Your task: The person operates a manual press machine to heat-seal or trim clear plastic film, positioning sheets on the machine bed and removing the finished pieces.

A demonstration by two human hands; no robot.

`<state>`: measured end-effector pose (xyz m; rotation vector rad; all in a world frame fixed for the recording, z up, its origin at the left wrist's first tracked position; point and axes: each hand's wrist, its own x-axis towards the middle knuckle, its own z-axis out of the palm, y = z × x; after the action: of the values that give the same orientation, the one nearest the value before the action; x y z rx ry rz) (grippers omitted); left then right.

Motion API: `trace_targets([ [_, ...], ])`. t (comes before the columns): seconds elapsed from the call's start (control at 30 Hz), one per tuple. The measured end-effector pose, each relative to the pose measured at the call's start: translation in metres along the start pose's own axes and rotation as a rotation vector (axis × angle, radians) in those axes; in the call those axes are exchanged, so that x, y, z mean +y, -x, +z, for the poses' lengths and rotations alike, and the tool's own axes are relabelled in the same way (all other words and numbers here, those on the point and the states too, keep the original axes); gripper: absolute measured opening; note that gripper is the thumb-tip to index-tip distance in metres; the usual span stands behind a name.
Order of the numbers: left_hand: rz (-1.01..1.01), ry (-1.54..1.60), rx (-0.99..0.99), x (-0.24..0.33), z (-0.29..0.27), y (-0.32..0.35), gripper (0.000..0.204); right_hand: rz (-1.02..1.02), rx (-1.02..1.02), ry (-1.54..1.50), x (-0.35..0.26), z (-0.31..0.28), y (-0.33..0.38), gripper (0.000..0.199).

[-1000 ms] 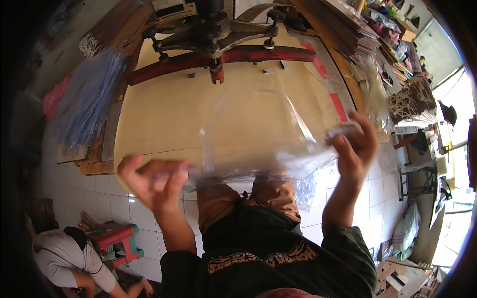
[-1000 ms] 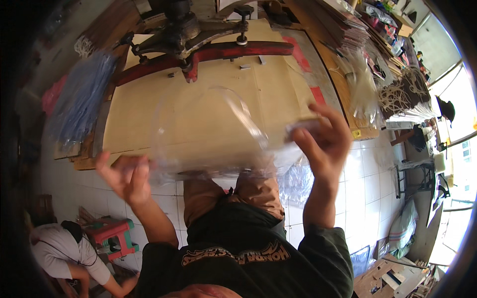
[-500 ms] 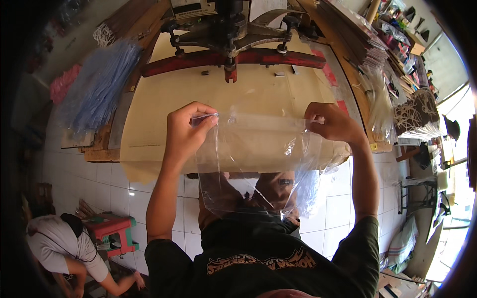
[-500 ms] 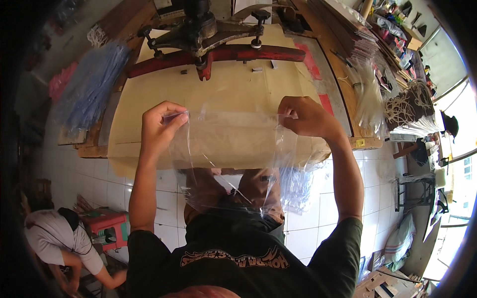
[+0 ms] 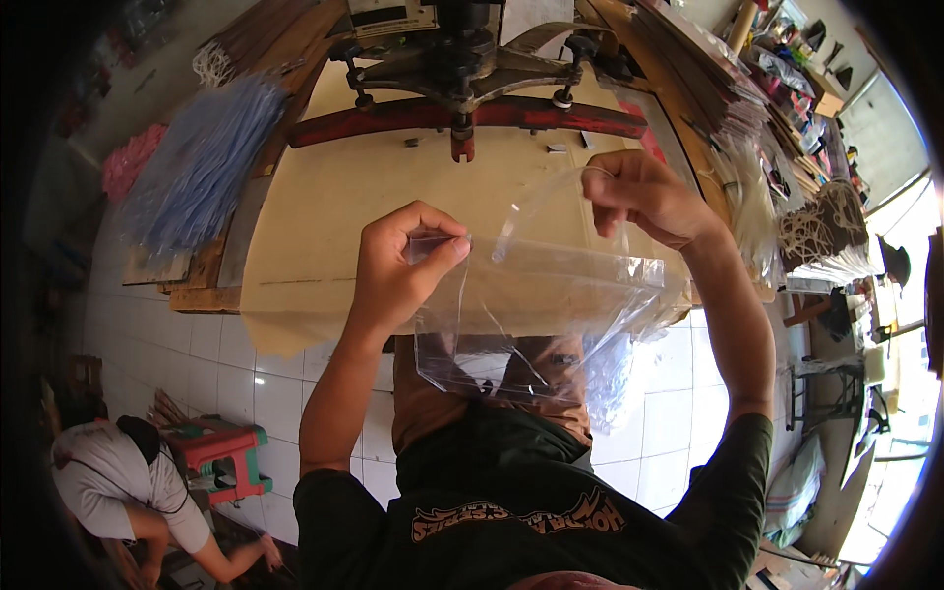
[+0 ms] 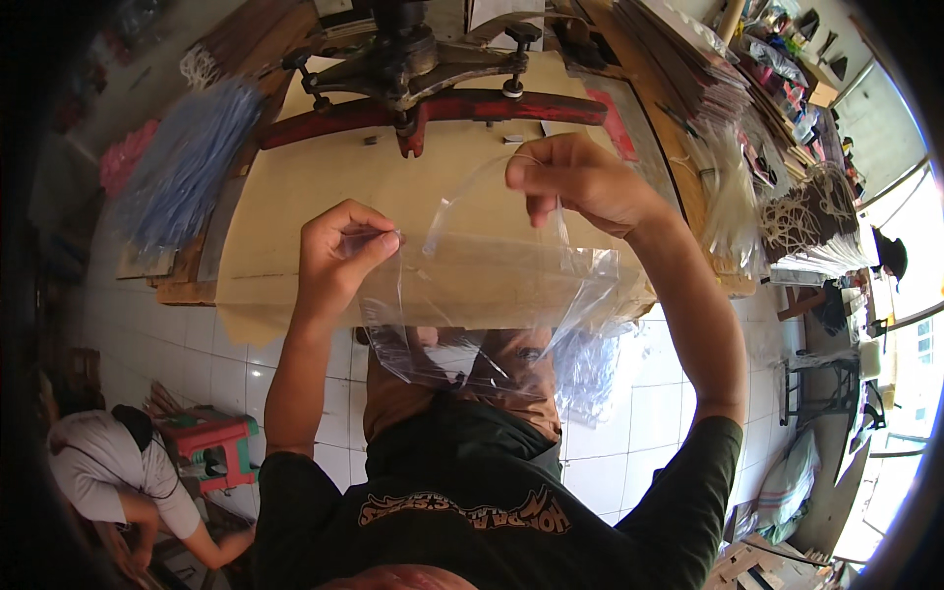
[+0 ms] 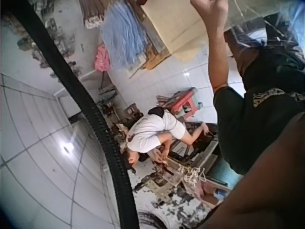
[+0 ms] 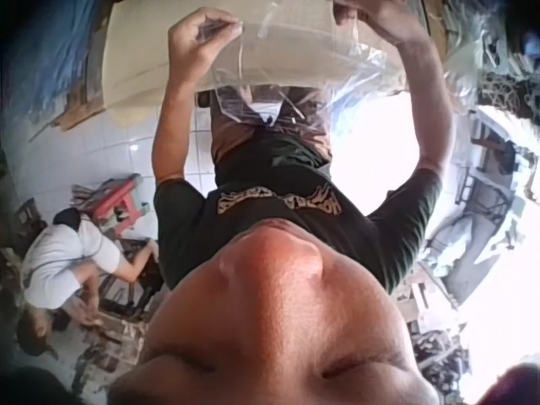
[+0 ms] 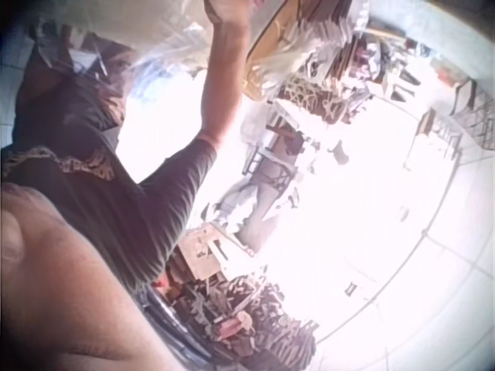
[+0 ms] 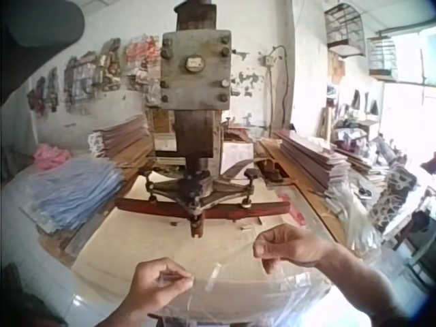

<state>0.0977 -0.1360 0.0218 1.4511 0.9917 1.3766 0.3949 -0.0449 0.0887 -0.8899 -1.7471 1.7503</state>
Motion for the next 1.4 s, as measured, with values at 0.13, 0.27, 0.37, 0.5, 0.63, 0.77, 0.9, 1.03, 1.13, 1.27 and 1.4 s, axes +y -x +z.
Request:
trace_targets([
  [0.13,-0.139,0.011,-0.133,0.013,-0.015,-0.01,0.007,-0.035,0.045,-0.175,-0.012,0.013,0.004,0.037],
  [0.27,-0.091,-0.311,-0.308,0.029,-0.025,-0.022,0.017,-0.041,0.069,-0.083,-0.02,0.028,0.009,0.039],
  [0.37,-0.08,-0.587,-0.394,0.039,-0.028,-0.033,0.027,-0.088,0.092,0.023,-0.028,0.04,0.011,0.04],
  [0.5,-0.011,-0.747,-0.43,0.051,-0.018,-0.035,0.033,-0.124,0.115,0.094,-0.037,0.045,0.012,0.04],
  [0.63,0.127,-0.775,-0.45,0.057,-0.008,-0.032,0.028,-0.123,0.123,0.111,-0.05,0.052,0.011,0.04],
  [0.77,-0.077,-0.764,-0.513,0.069,-0.006,-0.044,0.026,-0.146,0.13,0.172,-0.057,0.052,0.01,0.039],
  [0.9,-0.102,-0.773,-0.561,0.07,-0.008,-0.05,0.025,-0.16,0.123,0.222,-0.066,0.052,0.014,0.039],
  [1.03,0.1,-0.566,-0.556,0.073,-0.002,-0.051,0.029,-0.199,0.051,0.264,-0.078,0.058,0.017,0.038],
  [1.13,0.038,-0.404,-0.492,0.09,0.028,-0.052,0.026,-0.214,0.07,0.393,-0.076,0.059,0.012,0.04],
  [1.27,0.009,-0.31,-0.442,0.102,0.033,-0.063,0.026,-0.522,0.296,0.88,-0.073,0.055,0.014,0.044],
  [1.4,0.094,-0.211,-0.406,0.102,0.021,-0.065,0.028,-0.53,0.483,0.966,-0.061,0.013,0.047,0.073],
])
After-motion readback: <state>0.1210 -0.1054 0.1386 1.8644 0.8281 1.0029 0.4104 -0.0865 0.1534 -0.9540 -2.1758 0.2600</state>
